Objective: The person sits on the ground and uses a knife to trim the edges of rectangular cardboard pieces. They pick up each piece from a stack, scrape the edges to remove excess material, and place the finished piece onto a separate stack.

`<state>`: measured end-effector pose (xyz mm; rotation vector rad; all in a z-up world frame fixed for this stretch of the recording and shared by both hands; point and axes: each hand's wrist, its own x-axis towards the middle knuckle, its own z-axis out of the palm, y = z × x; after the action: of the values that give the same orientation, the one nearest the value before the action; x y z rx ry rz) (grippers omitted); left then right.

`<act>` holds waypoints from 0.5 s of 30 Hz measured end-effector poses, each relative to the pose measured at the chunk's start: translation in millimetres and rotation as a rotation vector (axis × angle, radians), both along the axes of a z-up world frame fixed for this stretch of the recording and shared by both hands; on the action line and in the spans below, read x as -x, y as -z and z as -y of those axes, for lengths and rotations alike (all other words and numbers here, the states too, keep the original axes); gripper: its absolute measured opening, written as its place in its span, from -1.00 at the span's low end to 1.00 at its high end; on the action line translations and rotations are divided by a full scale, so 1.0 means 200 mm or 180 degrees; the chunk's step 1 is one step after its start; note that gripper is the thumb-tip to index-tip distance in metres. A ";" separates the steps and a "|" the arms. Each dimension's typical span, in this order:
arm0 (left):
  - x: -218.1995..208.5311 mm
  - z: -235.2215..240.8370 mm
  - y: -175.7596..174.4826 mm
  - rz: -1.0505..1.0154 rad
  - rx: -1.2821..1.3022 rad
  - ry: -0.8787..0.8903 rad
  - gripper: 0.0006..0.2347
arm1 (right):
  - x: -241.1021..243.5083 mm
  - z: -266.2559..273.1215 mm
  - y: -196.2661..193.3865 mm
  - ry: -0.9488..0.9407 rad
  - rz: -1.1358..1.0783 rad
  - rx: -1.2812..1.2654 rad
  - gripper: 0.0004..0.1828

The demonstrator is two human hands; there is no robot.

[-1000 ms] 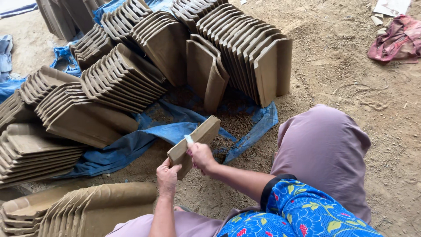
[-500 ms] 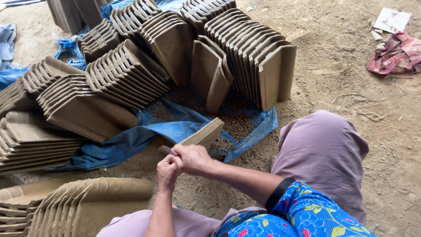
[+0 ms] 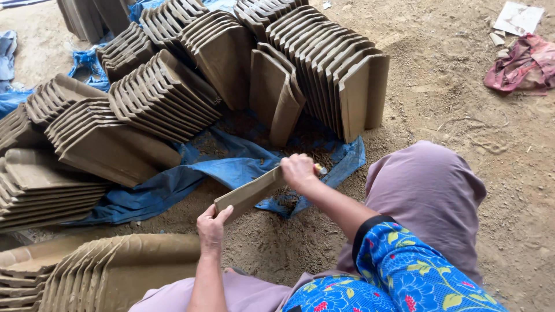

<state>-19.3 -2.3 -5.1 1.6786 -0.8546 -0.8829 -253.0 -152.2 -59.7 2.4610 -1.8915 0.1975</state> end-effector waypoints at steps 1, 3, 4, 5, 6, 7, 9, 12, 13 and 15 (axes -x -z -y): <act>0.00 -0.01 -0.02 0.0016 -0.0012 0.0020 -0.77 | 0.06 0.02 0.00 0.0020 0.0016 -0.0012 -0.83; 0.00 -0.01 -0.07 -0.0058 0.0137 -0.0051 -0.83 | 0.18 0.08 -0.01 0.0658 -0.0104 -0.1477 -0.71; -0.01 -0.01 -0.06 -0.0038 0.0134 -0.0025 -0.83 | 0.19 0.07 -0.05 0.0678 -0.0078 -0.1482 -0.71; -0.02 -0.01 -0.05 -0.0297 0.0214 -0.0129 -0.83 | 0.20 0.04 -0.08 0.0838 0.0314 -0.1713 -0.71; -0.04 -0.02 -0.04 -0.0557 0.0293 -0.0234 -0.83 | 0.21 0.02 -0.11 0.0997 0.0709 -0.1939 -0.70; -0.05 -0.01 -0.03 -0.0544 0.0281 -0.0228 -0.83 | 0.16 -0.02 -0.19 0.1000 0.0721 -0.1953 -0.70; -0.07 -0.01 0.00 -0.0637 0.0392 -0.0369 -0.90 | 0.05 -0.09 -0.34 0.1077 0.1715 -0.2036 -0.77; -0.07 0.00 -0.03 -0.0914 0.0334 -0.0718 -0.86 | -0.03 -0.10 -0.16 0.0736 0.1823 -0.1930 -0.75; -0.09 0.01 -0.01 -0.0902 0.0312 -0.0717 -0.86 | -0.02 -0.09 -0.10 0.0744 0.1832 -0.1952 -0.75; -0.14 0.01 0.03 -0.0874 0.0355 -0.0845 -0.88 | 0.00 -0.08 0.02 0.0156 0.1509 -0.1337 -0.78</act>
<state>7.8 -4.8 -11.7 1.4900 -0.4734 -0.8412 -253.8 -135.5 -63.6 2.8239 -2.3882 0.4623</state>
